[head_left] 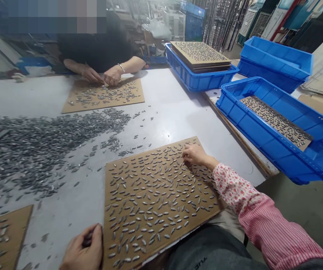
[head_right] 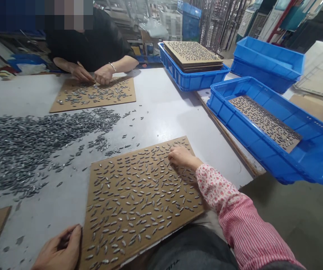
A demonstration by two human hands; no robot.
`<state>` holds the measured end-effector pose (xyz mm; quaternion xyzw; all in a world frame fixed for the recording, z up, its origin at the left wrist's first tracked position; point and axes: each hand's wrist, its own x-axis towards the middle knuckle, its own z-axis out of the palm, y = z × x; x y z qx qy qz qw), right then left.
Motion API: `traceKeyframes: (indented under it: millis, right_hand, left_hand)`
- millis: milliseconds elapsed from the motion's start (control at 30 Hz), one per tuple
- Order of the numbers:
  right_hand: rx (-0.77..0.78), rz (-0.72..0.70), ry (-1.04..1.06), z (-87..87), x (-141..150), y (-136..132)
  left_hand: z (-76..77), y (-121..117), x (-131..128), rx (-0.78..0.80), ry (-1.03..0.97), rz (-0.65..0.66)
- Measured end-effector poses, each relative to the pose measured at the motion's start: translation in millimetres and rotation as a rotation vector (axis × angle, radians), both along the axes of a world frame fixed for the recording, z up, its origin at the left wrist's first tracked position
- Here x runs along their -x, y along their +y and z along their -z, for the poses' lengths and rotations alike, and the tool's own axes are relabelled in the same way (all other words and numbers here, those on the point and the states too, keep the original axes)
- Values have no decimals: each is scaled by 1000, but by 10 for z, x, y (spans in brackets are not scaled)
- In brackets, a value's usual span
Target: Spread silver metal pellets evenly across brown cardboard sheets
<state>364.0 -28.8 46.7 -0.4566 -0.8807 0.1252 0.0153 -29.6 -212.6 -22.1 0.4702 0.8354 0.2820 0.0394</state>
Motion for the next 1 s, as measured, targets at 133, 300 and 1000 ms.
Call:
traceKeyframes:
  millis: [133, 300, 1000]
  right_hand:
    - [-40, 194, -1, 48, -63, 105]
    - [-14, 170, -51, 123, 14, 163]
    - [46, 142, -15, 57, -110, 162]
  left_hand:
    - [20, 3, 21, 4, -17, -5]
    - [48, 6, 51, -3, -26, -13]
    - [28, 20, 18, -22, -54, -51]
